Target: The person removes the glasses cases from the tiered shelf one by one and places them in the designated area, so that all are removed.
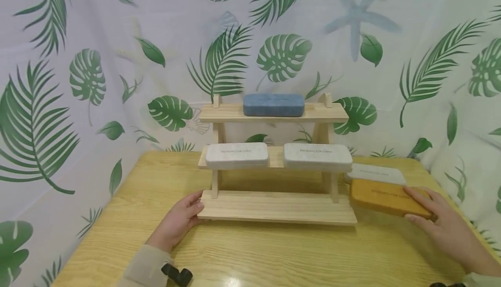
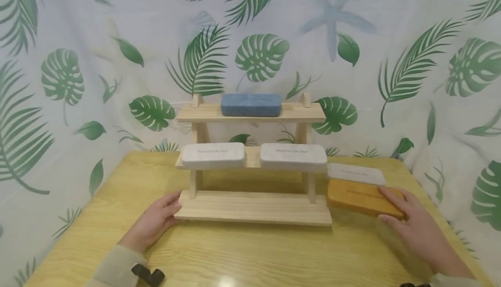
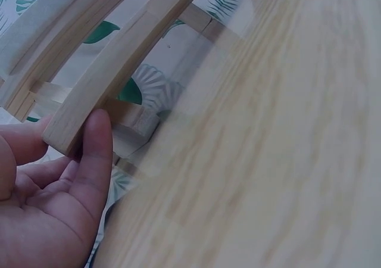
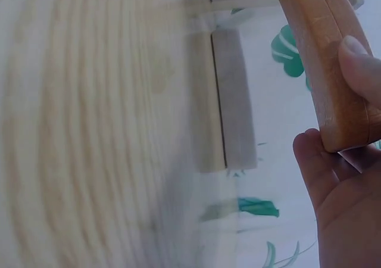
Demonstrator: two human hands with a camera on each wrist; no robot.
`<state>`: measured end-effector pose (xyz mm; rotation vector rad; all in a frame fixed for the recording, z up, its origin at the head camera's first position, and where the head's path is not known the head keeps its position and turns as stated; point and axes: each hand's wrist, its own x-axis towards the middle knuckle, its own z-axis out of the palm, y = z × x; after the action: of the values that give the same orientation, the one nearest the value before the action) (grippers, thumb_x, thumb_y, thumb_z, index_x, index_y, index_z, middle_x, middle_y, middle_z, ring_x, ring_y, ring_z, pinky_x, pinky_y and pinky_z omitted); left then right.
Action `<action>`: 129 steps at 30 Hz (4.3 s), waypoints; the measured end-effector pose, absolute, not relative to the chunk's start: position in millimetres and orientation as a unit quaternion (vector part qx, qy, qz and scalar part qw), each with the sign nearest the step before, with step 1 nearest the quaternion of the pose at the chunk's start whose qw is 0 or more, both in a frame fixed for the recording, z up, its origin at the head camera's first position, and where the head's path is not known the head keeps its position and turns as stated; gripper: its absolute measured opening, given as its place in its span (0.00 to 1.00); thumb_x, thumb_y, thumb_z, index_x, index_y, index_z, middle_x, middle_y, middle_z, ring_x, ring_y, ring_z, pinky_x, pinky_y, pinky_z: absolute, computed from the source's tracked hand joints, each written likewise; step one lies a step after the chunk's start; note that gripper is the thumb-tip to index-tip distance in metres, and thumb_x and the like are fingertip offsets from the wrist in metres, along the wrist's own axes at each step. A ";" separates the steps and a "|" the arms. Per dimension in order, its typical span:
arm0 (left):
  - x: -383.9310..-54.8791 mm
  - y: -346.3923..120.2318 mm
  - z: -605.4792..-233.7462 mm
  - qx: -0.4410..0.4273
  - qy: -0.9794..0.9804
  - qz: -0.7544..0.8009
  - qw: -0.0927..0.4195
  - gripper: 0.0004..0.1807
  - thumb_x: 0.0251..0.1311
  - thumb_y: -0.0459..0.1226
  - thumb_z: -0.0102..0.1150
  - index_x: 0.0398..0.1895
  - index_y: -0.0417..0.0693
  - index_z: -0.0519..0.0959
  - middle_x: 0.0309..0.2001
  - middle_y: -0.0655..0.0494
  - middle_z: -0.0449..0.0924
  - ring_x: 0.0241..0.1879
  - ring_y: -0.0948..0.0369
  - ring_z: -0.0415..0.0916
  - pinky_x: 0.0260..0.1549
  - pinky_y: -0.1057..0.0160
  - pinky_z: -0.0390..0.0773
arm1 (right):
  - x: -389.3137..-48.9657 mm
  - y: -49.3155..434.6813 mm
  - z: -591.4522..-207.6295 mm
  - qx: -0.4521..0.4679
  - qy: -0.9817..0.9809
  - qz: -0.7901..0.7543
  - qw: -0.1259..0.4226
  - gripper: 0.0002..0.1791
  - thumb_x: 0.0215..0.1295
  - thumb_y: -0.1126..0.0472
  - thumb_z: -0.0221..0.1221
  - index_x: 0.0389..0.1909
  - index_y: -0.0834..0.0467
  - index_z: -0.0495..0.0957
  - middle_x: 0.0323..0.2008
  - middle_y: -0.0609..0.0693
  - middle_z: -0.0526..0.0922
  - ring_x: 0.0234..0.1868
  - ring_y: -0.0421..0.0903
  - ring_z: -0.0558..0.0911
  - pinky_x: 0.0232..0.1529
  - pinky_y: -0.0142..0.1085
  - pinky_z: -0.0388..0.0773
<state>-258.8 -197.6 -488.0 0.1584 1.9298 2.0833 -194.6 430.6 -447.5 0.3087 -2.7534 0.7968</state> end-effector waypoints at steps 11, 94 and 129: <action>-257.8 -195.7 -486.3 0.050 0.676 0.722 0.137 0.31 0.79 0.34 0.45 0.79 0.34 0.51 0.73 0.33 0.59 0.67 0.43 0.66 0.58 0.54 0.76 | -213.1 442.4 -453.4 0.086 -0.954 0.275 0.077 0.40 0.74 0.51 0.60 0.81 0.53 0.53 0.67 0.73 0.61 0.60 0.77 0.62 0.46 0.73 0.63; -263.3 -201.6 -489.6 0.073 0.660 0.730 0.163 0.34 0.79 0.36 0.46 0.79 0.32 0.46 0.74 0.31 0.56 0.65 0.47 0.69 0.58 0.57 0.77 | -278.7 434.7 -465.2 0.046 -0.967 0.245 0.044 0.40 0.77 0.49 0.52 0.75 0.73 0.52 0.67 0.86 0.47 0.68 0.83 0.46 0.59 0.77 0.51; -261.2 -199.8 -486.5 0.080 0.673 0.719 0.158 0.33 0.79 0.35 0.45 0.79 0.32 0.47 0.72 0.30 0.58 0.65 0.47 0.69 0.57 0.57 0.77 | -242.6 331.0 -376.1 0.164 -0.914 0.352 0.114 0.44 0.68 0.51 0.67 0.80 0.50 0.57 0.77 0.64 0.53 0.73 0.72 0.53 0.61 0.76 0.53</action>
<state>-261.2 -199.8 -486.5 0.2278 1.9236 2.0551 -242.6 331.0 -376.1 0.4806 -2.6805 1.0321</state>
